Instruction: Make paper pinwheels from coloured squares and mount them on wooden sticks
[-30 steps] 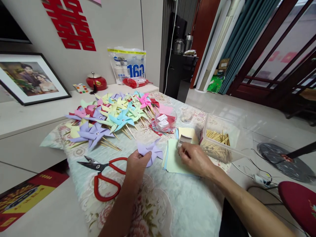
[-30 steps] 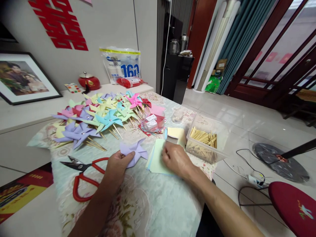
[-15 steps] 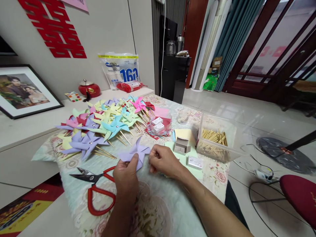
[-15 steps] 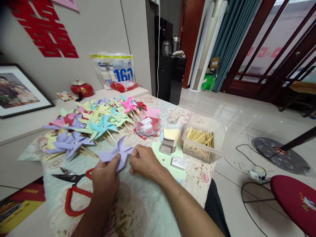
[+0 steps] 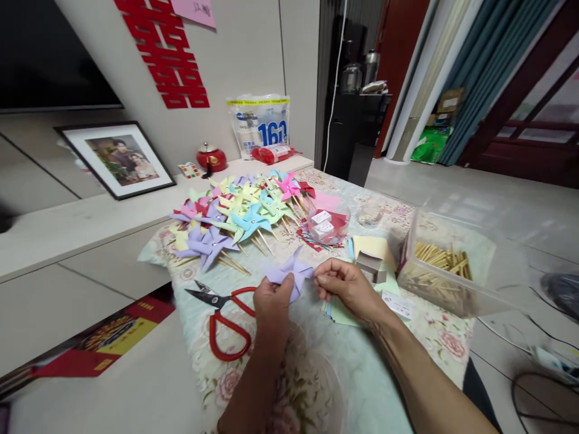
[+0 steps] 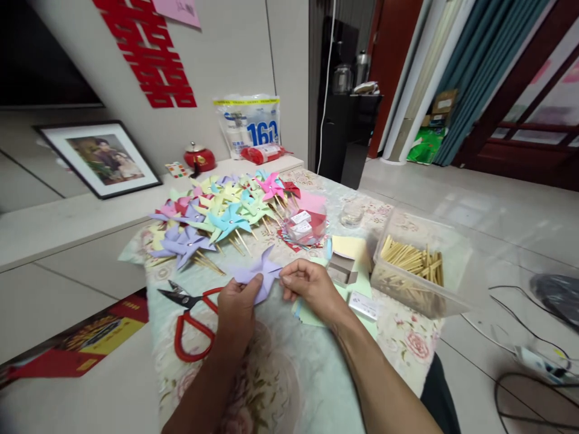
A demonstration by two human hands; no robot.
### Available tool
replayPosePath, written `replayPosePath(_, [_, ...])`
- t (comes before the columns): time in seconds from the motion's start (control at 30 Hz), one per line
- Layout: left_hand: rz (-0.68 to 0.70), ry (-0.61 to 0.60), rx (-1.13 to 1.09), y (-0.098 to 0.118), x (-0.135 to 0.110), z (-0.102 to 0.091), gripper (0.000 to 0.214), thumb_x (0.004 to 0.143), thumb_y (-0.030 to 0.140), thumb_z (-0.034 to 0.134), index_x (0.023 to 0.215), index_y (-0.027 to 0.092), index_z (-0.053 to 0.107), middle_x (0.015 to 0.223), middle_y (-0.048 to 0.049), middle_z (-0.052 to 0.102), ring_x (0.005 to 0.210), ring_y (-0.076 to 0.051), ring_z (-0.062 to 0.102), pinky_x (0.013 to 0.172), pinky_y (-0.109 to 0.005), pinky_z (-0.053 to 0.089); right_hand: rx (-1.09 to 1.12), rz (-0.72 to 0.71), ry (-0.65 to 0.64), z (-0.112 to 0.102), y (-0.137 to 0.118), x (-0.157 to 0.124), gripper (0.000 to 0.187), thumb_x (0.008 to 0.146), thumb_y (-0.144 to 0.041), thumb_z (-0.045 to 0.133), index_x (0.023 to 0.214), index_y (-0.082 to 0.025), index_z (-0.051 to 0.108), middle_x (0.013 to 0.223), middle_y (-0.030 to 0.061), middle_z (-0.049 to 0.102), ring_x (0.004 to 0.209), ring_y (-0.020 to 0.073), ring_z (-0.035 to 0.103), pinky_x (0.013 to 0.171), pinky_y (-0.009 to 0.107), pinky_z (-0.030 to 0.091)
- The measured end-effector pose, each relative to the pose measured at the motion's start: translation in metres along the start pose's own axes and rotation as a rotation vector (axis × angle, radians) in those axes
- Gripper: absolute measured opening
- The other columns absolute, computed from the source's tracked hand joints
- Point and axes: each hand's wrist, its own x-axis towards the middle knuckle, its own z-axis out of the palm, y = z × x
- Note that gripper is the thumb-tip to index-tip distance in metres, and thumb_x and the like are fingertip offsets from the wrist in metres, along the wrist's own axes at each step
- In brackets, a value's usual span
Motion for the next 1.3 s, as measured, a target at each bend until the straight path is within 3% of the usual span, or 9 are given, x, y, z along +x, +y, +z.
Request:
replayPosePath(0.17, [-0.019, -0.076, -0.030, -0.001, -0.004, 0.003, 0.029, 0.062, 0.029, 0.076, 0.085, 0.012, 0.071, 0.070, -0.0007, 0.073, 0.061, -0.014, 0.062, 0.061, -0.025, 0.049, -0.226, -0.139, 0.051, 0.002, -0.003, -0.003, 0.020, 0.082, -0.038, 0.073, 0.082, -0.019, 0.068, 0.061, -0.0026, 0.062, 0.059, 0.0120, 0.055, 0.060, 0.025, 0.041])
replayPosePath(0.33, [-0.049, -0.105, -0.027, 0.001, -0.006, 0.005, 0.029, 0.062, 0.027, 0.074, 0.086, 0.012, 0.072, 0.081, -0.0045, 0.076, 0.065, -0.016, 0.065, 0.060, -0.025, 0.048, -0.554, -0.299, 0.074, 0.005, 0.003, -0.004, 0.010, 0.088, -0.030, 0.065, 0.085, -0.021, 0.069, 0.078, 0.0003, 0.068, 0.073, 0.0162, 0.059, 0.069, 0.028, 0.043])
replayPosePath(0.63, [-0.043, -0.124, 0.005, 0.004, -0.011, 0.009, 0.021, 0.061, 0.026, 0.073, 0.078, 0.014, 0.071, 0.066, 0.0012, 0.070, 0.061, -0.014, 0.062, 0.059, -0.023, 0.047, -0.838, -0.552, 0.118, 0.006, 0.004, -0.002, 0.013, 0.092, -0.021, 0.060, 0.081, -0.022, 0.067, 0.086, 0.0034, 0.063, 0.089, 0.0213, 0.058, 0.083, 0.034, 0.042])
replayPosePath(0.83, [-0.063, -0.161, 0.002, 0.006, -0.014, 0.010, 0.022, 0.061, 0.026, 0.072, 0.079, 0.014, 0.071, 0.068, 0.0008, 0.071, 0.060, -0.014, 0.061, 0.058, -0.023, 0.046, -0.794, -0.475, 0.157, 0.011, 0.003, -0.003, 0.015, 0.090, -0.026, 0.062, 0.078, -0.022, 0.069, 0.126, 0.0087, 0.057, 0.124, 0.0291, 0.048, 0.104, 0.046, 0.032])
replayPosePath(1.07, [-0.055, -0.178, 0.005, -0.003, -0.011, 0.010, 0.025, 0.061, 0.027, 0.074, 0.081, 0.013, 0.071, 0.068, 0.0006, 0.072, 0.062, -0.015, 0.062, 0.061, -0.024, 0.048, -0.693, -0.362, 0.157, 0.011, 0.008, -0.001, 0.014, 0.087, -0.031, 0.065, 0.077, -0.022, 0.070, 0.137, 0.0107, 0.051, 0.135, 0.0310, 0.040, 0.110, 0.049, 0.025])
replayPosePath(1.3, [-0.031, -0.183, 0.046, 0.001, -0.013, 0.009, 0.024, 0.063, 0.029, 0.074, 0.080, 0.012, 0.072, 0.063, 0.0012, 0.069, 0.056, -0.013, 0.058, 0.056, -0.023, 0.045, -0.634, -0.321, 0.172, 0.008, 0.013, 0.003, 0.014, 0.084, -0.033, 0.067, 0.075, -0.022, 0.071, 0.132, 0.0108, 0.054, 0.133, 0.0308, 0.041, 0.110, 0.050, 0.026])
